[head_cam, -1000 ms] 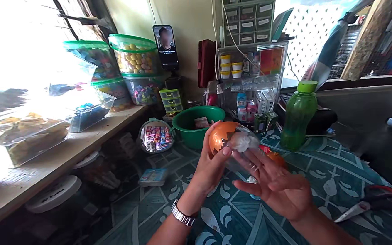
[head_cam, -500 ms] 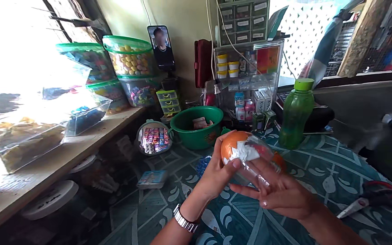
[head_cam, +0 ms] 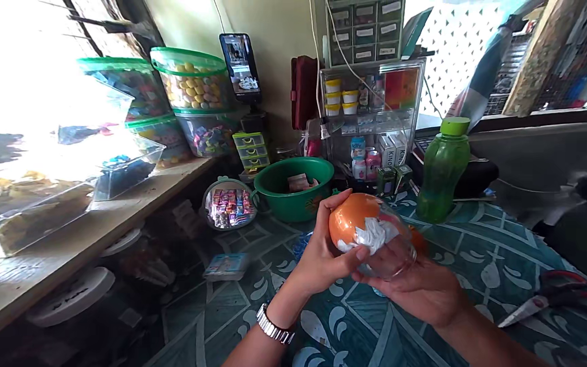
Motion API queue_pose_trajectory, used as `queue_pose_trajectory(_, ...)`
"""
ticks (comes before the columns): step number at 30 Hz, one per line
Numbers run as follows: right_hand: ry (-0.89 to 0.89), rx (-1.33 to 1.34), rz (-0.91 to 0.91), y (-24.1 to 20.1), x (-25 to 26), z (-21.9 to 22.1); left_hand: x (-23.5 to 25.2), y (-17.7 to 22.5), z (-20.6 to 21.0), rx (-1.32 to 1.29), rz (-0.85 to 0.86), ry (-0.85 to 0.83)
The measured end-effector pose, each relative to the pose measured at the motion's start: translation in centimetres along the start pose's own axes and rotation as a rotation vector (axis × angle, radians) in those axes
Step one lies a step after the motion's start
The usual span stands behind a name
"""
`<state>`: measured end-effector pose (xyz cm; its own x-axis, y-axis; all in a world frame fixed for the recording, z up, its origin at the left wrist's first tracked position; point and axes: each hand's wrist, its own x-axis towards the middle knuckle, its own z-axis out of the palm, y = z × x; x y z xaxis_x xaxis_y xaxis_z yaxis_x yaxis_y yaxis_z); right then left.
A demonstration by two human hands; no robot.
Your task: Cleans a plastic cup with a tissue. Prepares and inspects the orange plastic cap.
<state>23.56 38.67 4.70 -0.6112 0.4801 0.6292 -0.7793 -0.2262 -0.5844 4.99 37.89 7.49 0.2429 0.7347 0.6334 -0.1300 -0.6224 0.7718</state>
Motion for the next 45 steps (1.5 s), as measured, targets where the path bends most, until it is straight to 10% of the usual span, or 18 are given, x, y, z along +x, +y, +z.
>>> queue_pose_trajectory(25, -0.178, -0.567, 0.106, -1.0, -0.4, 0.7, -0.3, 0.4, 0.2, 0.146, 0.030, -0.066)
queue_pose_trajectory(36, -0.140, -0.061, 0.002, 0.4, 0.4, -0.8, 0.0, 0.5, 0.0, 0.191, 0.081, -0.033)
queue_pose_trajectory(45, -0.182, -0.302, -0.028, -0.3, 0.6, -1.4, 0.2, 1.2, -0.6, 0.125, -0.011, -0.086)
